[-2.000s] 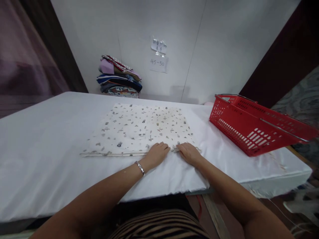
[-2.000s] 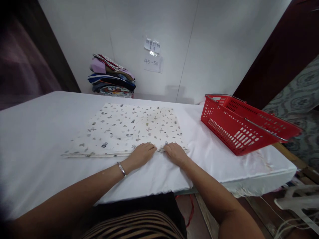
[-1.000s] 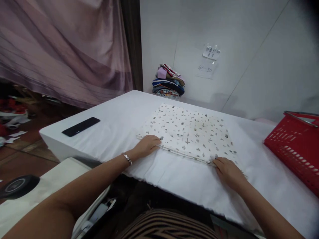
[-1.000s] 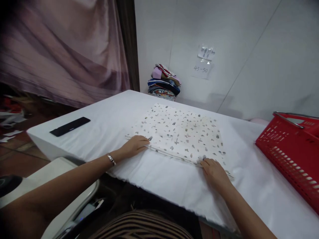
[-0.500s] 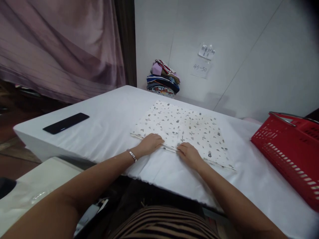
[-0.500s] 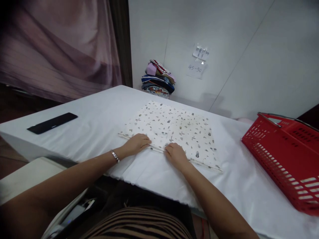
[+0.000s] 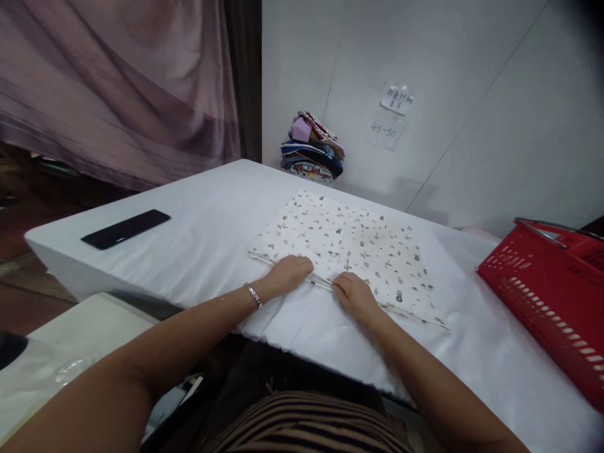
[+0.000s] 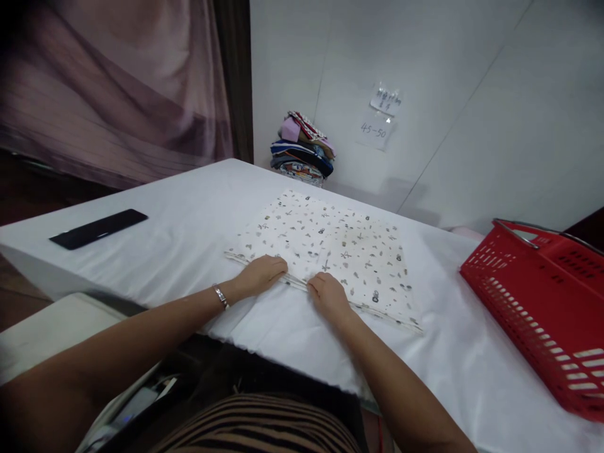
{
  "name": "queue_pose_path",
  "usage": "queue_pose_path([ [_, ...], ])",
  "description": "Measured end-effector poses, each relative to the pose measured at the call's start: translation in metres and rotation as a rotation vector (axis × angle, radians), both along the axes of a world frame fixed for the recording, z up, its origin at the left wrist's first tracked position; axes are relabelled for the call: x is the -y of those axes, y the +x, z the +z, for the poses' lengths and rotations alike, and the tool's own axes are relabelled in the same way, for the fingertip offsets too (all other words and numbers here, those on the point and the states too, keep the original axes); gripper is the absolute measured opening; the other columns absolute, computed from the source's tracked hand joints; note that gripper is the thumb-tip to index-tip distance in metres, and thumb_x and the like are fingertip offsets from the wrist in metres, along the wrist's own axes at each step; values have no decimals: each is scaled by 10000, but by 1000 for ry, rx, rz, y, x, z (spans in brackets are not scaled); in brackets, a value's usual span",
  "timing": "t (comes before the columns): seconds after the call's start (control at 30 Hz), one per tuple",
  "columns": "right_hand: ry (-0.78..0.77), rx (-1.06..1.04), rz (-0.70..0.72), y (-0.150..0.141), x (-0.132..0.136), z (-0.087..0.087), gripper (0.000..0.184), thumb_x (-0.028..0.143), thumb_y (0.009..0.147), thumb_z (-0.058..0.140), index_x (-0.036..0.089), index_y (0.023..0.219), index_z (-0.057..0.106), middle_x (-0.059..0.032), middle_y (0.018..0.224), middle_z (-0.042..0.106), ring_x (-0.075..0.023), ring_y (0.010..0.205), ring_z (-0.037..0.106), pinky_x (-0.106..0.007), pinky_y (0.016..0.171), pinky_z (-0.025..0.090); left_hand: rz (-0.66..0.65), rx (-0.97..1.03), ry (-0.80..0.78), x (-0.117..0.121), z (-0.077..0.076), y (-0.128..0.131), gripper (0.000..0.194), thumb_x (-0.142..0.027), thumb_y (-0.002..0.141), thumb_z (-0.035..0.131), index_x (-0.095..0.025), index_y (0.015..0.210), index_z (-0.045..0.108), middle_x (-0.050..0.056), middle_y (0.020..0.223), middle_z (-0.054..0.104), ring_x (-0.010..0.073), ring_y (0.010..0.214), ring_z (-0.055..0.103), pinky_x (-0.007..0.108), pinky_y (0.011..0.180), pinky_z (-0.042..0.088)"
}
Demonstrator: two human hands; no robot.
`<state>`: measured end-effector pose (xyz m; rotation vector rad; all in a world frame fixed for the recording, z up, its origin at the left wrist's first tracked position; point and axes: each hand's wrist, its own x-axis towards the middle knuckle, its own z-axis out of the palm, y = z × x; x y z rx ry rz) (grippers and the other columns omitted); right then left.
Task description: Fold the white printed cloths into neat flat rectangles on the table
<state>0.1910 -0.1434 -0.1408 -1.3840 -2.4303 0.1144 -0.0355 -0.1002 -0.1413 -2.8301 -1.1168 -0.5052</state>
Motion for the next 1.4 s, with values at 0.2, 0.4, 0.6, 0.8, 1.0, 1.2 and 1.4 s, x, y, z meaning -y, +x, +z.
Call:
queue_pose_path([
  [0.2, 113, 145, 31, 0, -3, -11, 207, 197, 913, 424, 177, 909, 631, -77, 904, 617, -189, 839, 521, -301, 742, 401, -50, -40, 91, 0, -9, -1, 214, -106, 876, 396, -187, 881, 594, 17, 1020, 610, 149, 822, 530, 290, 725, 380],
  [0.4, 124, 158, 46, 0, -3, -13, 224, 204, 921, 405, 180, 903, 627, -83, 903, 610, -197, 847, 516, -308, 739, 399, -91, -52, 116, 5, -5, 0, 245, -166, 913, 371, -182, 874, 612, 35, 1063, 602, 160, 856, 520, 308, 745, 369],
  [0.6, 118, 148, 63, 0, -3, -12, 230, 201, 920, 398, 179, 881, 623, -81, 880, 600, -192, 838, 510, -304, 735, 398, -116, -66, 103, 6, 2, 5, 212, -230, 905, 433, -185, 814, 619, 29, 991, 604, 161, 884, 513, 305, 765, 365],
  [0.8, 115, 154, 70, 0, -3, -13, 234, 223, 927, 390, 173, 907, 618, -79, 893, 601, -186, 847, 505, -298, 754, 392, -118, -89, 79, 3, -2, 8, 202, -175, 894, 430, -184, 796, 606, 16, 909, 610, 152, 872, 515, 287, 745, 365],
  [1.0, 128, 174, 74, -3, -4, -13, 229, 302, 932, 412, 178, 925, 604, -78, 914, 596, -189, 841, 503, -306, 748, 381, -81, -49, 65, 7, -2, 10, 198, -198, 915, 391, -158, 835, 568, 36, 836, 608, 154, 828, 533, 296, 756, 381],
  [1.2, 150, 239, 56, -14, -10, -11, 218, 257, 934, 404, 179, 881, 600, -74, 898, 596, -198, 830, 500, -310, 721, 368, -76, -82, 66, 7, 1, 12, 209, -208, 908, 403, -155, 768, 549, 31, 766, 601, 150, 746, 537, 293, 705, 373],
  [1.4, 112, 195, 31, -18, -12, -7, 231, 206, 930, 392, 177, 823, 595, -70, 843, 594, -182, 794, 509, -292, 713, 386, -101, 27, 32, 3, -7, 1, 146, -239, 898, 452, -176, 858, 578, 40, 992, 614, 159, 918, 533, 302, 806, 388],
])
